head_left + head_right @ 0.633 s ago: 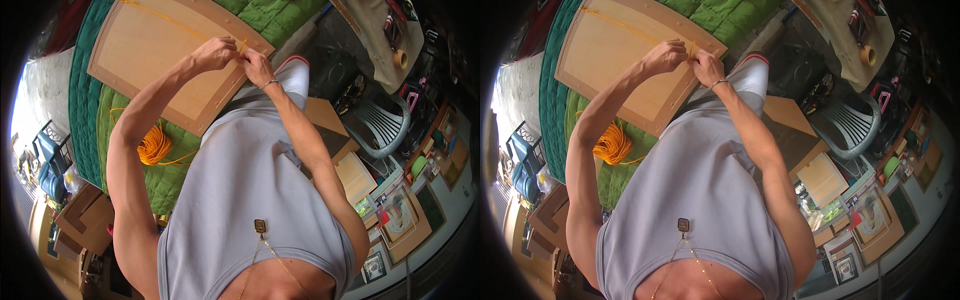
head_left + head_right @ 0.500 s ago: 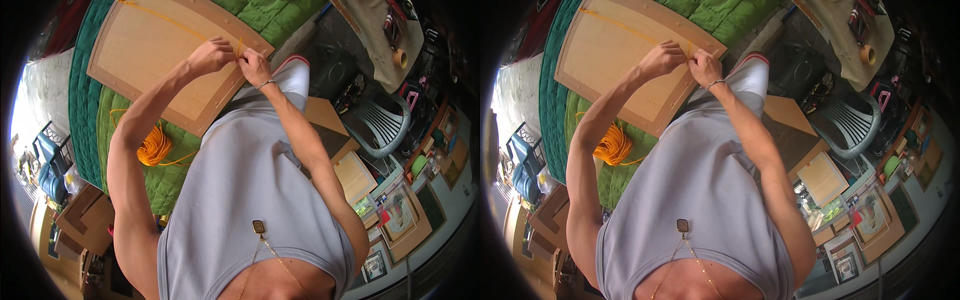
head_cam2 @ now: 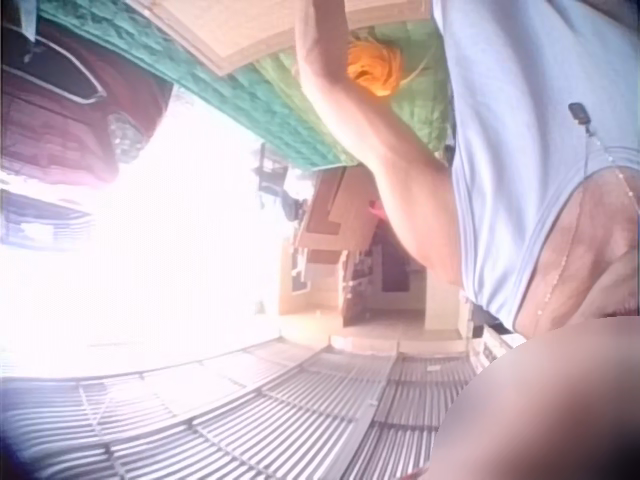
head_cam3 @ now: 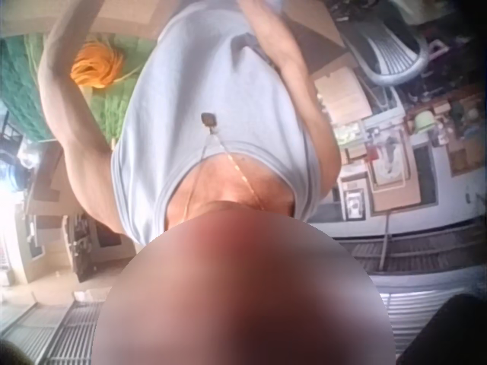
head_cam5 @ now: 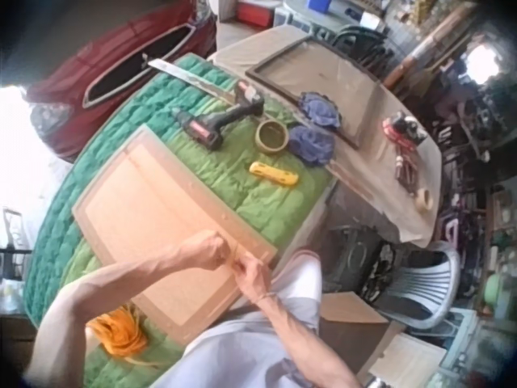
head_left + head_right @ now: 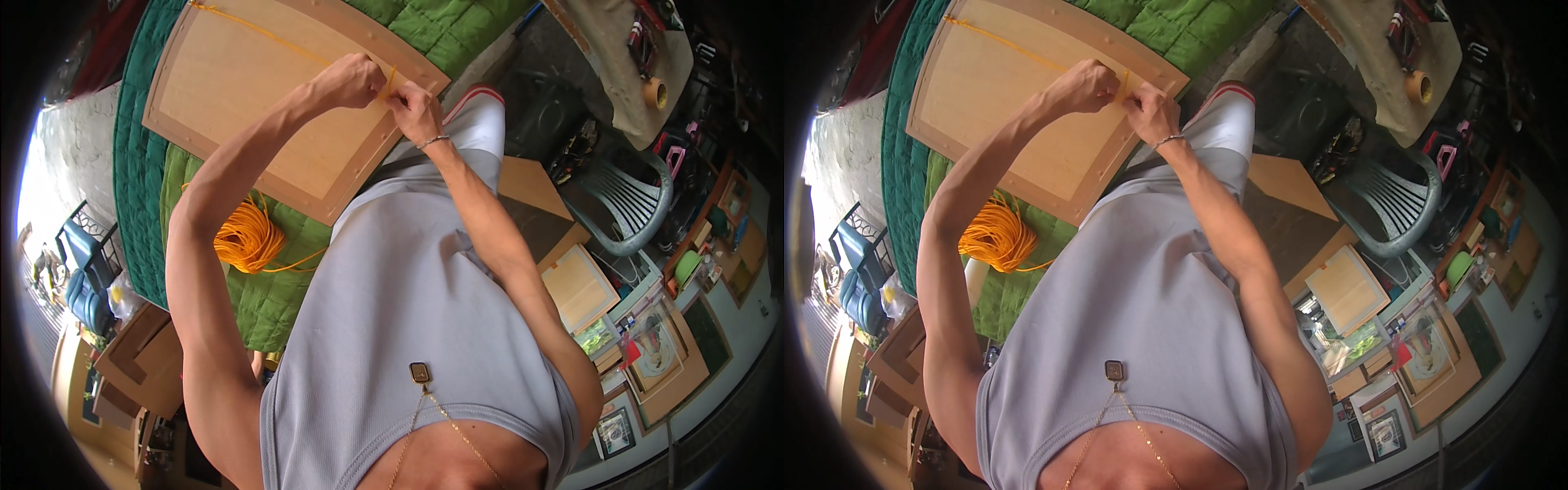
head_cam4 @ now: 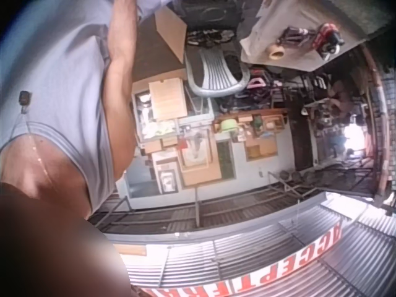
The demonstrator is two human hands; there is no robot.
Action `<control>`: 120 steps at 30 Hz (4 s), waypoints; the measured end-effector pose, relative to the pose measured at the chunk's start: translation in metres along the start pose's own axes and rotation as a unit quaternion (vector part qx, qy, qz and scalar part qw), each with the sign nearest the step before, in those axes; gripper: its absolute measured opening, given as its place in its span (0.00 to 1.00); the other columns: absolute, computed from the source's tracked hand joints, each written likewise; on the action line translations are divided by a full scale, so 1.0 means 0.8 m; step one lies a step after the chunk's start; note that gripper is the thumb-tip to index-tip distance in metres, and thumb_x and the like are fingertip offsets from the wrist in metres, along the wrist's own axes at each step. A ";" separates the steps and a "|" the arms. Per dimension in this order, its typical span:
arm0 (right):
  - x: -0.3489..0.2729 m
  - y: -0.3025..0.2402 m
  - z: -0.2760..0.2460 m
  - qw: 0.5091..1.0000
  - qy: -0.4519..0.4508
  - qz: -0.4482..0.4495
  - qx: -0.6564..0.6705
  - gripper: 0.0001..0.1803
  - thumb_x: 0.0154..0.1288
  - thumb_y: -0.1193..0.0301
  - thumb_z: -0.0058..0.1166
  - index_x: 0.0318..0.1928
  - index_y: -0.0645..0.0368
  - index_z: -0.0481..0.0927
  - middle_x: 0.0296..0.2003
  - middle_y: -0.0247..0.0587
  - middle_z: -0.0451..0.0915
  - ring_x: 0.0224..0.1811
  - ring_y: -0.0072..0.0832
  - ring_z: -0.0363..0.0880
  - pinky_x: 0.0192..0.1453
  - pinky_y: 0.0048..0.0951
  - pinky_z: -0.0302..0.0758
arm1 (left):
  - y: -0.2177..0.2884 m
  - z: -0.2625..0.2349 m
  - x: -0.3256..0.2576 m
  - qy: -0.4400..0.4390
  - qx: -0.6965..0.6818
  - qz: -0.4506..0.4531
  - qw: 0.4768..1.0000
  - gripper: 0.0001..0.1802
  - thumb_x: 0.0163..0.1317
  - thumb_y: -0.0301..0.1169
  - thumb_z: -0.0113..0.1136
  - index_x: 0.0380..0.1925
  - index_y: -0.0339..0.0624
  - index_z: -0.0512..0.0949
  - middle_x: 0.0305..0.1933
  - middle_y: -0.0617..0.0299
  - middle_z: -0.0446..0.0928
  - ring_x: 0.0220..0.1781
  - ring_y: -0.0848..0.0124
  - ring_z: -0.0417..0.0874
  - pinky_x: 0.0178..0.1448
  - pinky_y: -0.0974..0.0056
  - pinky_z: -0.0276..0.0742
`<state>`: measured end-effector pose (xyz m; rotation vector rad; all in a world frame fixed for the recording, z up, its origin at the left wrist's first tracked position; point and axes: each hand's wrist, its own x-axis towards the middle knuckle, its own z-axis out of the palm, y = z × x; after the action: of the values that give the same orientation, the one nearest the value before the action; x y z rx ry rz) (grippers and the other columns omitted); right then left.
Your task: The person retrieves a coiled orange cord, measures and cuts a length, then ties it to the back of a wooden picture frame. They secure the cord with tape and carry the frame into an indoor room.
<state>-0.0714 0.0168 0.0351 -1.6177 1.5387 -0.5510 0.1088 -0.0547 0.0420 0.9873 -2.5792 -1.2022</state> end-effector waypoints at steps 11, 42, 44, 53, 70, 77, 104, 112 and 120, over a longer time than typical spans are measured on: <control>0.009 0.000 0.004 0.992 0.018 0.061 0.112 0.10 0.56 0.67 0.58 0.33 0.60 0.84 0.29 0.44 0.82 0.30 0.33 0.80 0.34 0.33 0.74 | -0.002 0.027 -0.026 0.149 -0.041 0.091 0.984 0.07 0.43 0.27 0.64 0.26 0.47 0.79 0.28 0.69 0.75 0.39 0.66 0.75 0.48 0.61 0.67; 0.041 0.003 -0.028 0.971 -0.183 -0.154 -0.029 0.09 0.56 0.77 0.49 0.34 0.63 0.83 0.35 0.50 0.79 0.38 0.47 0.79 0.44 0.39 0.75 | -0.006 0.019 -0.035 0.209 0.075 0.153 0.963 0.09 0.44 0.25 0.67 0.28 0.42 0.79 0.29 0.64 0.75 0.38 0.66 0.76 0.42 0.62 0.73; 0.040 0.001 -0.027 0.970 -0.175 -0.164 -0.027 0.10 0.56 0.77 0.50 0.35 0.62 0.84 0.34 0.50 0.79 0.38 0.46 0.79 0.44 0.39 0.75 | -0.006 0.020 -0.034 0.212 0.087 0.171 0.958 0.11 0.42 0.25 0.66 0.29 0.41 0.80 0.29 0.63 0.75 0.38 0.65 0.76 0.43 0.62 0.74; 0.041 -0.007 -0.026 0.981 -0.178 -0.077 0.003 0.12 0.56 0.76 0.50 0.38 0.57 0.86 0.33 0.51 0.80 0.38 0.45 0.80 0.46 0.37 0.75 | -0.007 0.019 -0.042 0.218 0.158 0.187 0.945 0.16 0.41 0.24 0.64 0.35 0.40 0.81 0.33 0.64 0.76 0.41 0.65 0.76 0.45 0.62 0.75; 0.047 0.004 -0.029 0.920 -0.230 0.145 0.282 0.28 0.62 0.76 0.53 0.62 0.65 0.64 0.31 0.39 0.84 0.33 0.18 0.79 0.35 0.19 0.72 | 0.068 0.054 -0.045 0.371 0.075 -0.086 0.921 0.09 0.53 0.26 0.62 0.37 0.44 0.80 0.32 0.61 0.79 0.35 0.62 0.79 0.40 0.60 0.74; 0.058 -0.003 -0.019 0.922 -0.296 0.141 0.205 0.10 0.62 0.68 0.56 0.37 0.62 0.82 0.25 0.34 0.82 0.24 0.16 0.75 0.27 0.21 0.68 | 0.038 0.037 -0.069 0.146 -0.115 -0.253 0.949 0.12 0.68 0.35 0.51 0.37 0.38 0.78 0.22 0.55 0.76 0.22 0.64 0.77 0.30 0.60 0.71; 0.307 -0.114 0.038 0.949 -0.180 -0.201 -0.163 0.32 0.33 0.60 0.68 0.44 0.60 0.84 0.23 0.42 0.82 0.25 0.29 0.81 0.35 0.29 0.80 | 0.042 0.066 -0.060 0.289 -0.439 -0.357 0.772 0.12 0.63 0.31 0.59 0.25 0.32 0.78 0.16 0.61 0.76 0.18 0.75 0.78 0.23 0.69 0.72; 0.306 -0.110 0.051 0.942 -0.151 -0.223 -0.198 0.30 0.35 0.59 0.64 0.44 0.61 0.83 0.29 0.53 0.83 0.36 0.46 0.83 0.46 0.38 0.80 | 0.031 0.070 -0.054 0.306 -0.519 -0.342 0.721 0.12 0.63 0.29 0.59 0.24 0.30 0.78 0.18 0.59 0.78 0.20 0.75 0.80 0.25 0.70 0.78; 0.108 -0.077 -0.020 0.964 -0.127 -0.229 -0.034 0.11 0.53 0.68 0.60 0.34 0.62 0.79 0.27 0.45 0.78 0.30 0.43 0.79 0.36 0.40 0.75 | 0.034 0.060 -0.054 0.292 -0.543 -0.379 0.690 0.13 0.65 0.33 0.58 0.27 0.32 0.78 0.21 0.60 0.77 0.23 0.73 0.81 0.28 0.69 0.80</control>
<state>-0.0327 -0.0755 0.0742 -2.0265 1.0042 -0.5111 0.1111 0.0153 0.0355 1.6565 -0.6049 -1.7545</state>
